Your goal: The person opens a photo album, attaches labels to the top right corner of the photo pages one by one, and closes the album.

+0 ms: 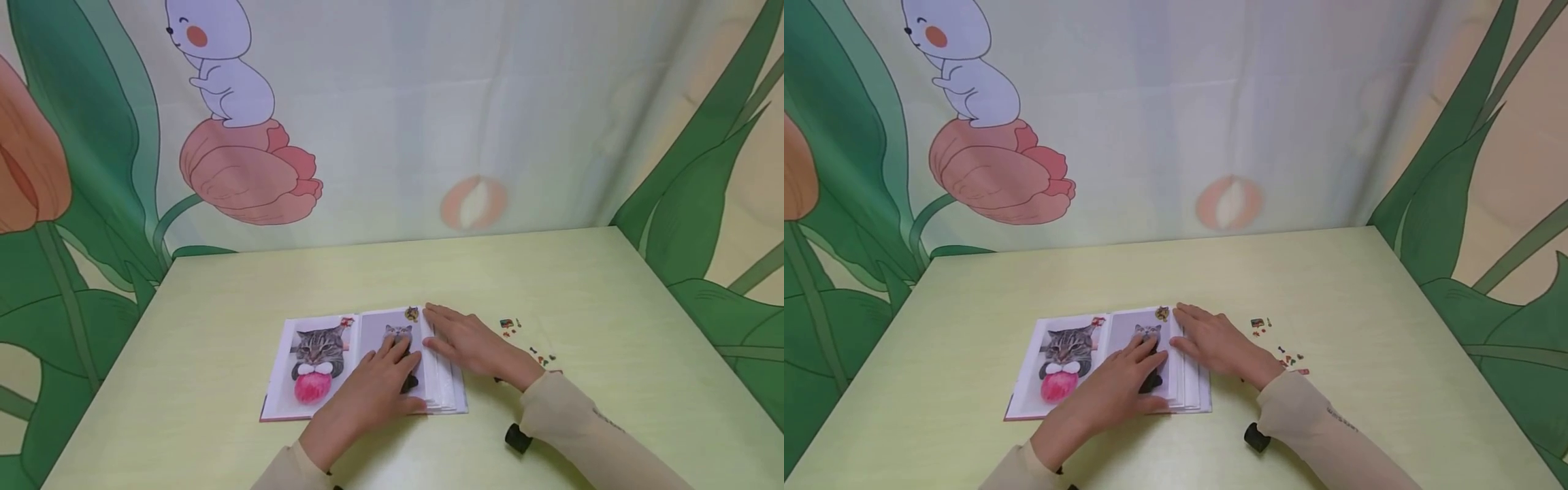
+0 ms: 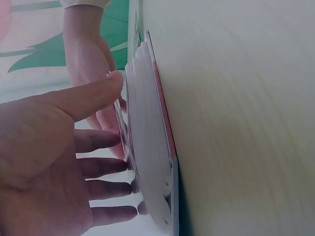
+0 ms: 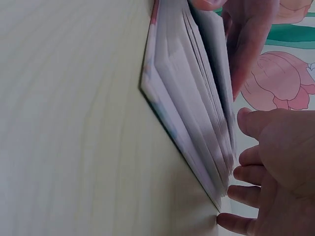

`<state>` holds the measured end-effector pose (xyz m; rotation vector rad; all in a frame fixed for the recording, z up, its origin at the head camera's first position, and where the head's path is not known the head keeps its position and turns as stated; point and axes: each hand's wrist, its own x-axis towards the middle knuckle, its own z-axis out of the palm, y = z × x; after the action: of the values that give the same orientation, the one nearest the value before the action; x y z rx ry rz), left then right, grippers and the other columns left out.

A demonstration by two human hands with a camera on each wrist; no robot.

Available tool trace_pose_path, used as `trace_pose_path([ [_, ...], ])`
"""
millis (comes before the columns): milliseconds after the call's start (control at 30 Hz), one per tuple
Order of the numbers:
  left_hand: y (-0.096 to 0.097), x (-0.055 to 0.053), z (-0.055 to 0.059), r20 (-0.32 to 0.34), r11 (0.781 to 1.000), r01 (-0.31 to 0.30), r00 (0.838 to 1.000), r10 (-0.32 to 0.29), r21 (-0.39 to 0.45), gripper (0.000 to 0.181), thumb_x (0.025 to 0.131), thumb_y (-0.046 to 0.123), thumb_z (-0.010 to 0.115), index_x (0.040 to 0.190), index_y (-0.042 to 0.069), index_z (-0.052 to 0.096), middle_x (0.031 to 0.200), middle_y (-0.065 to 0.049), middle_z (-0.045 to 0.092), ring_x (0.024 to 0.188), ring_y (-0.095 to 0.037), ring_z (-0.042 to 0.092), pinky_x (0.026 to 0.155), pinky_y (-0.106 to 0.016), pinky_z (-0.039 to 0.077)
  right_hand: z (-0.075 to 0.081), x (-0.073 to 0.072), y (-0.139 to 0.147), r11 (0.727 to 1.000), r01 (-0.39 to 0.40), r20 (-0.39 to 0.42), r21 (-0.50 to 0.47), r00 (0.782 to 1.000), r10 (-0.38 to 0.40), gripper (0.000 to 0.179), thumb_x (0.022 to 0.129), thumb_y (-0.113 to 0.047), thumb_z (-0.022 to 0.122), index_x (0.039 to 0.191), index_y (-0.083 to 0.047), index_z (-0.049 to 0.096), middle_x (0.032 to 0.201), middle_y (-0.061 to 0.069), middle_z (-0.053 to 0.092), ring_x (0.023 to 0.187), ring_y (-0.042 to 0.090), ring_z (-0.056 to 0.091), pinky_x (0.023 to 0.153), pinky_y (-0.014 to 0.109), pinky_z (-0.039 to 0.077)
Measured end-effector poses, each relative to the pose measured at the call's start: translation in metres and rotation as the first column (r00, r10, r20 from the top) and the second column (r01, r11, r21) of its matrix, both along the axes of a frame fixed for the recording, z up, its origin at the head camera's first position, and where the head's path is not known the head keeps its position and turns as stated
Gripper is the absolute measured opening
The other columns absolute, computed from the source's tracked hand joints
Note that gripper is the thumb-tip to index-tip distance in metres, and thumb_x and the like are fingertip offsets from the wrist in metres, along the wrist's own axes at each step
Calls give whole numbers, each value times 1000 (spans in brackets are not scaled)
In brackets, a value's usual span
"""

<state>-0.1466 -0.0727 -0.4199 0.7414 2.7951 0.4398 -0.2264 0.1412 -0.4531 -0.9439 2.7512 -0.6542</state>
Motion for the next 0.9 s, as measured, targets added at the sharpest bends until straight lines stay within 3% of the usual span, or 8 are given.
trace_pose_path([
  [167, -4, -2, -2, -18, 999, 5, 1000, -5, 50, 72, 91, 45, 79, 146, 4, 57, 160, -20, 41, 149, -44, 33, 114, -61, 37, -3, -2, 1, 1000, -2, -3, 4, 1000, 3, 63, 110, -39, 51, 159, -2, 37, 165, 16, 34, 150, 34, 35, 115, 60, 35],
  [400, -8, -2, -5, -55, 998, 8, 998, -5, 61, 69, 91, 44, 78, 144, 5, 59, 158, -21, 44, 147, -44, 36, 113, -60, 39, -5, -3, 1, 1000, -3, 6, 20, 1000, 3, 63, 109, -39, 52, 159, -4, 38, 165, 14, 34, 151, 31, 34, 115, 58, 35],
  [900, -9, -5, -6, -66, 997, 2, 998, 3, 79, 64, 93, 43, 77, 143, 6, 62, 156, -19, 47, 146, -43, 39, 114, -57, 40, -7, -2, 0, 998, -18, -32, 58, 999, 20, 61, 109, -36, 53, 158, -2, 40, 165, 15, 34, 151, 32, 34, 112, 57, 38],
])
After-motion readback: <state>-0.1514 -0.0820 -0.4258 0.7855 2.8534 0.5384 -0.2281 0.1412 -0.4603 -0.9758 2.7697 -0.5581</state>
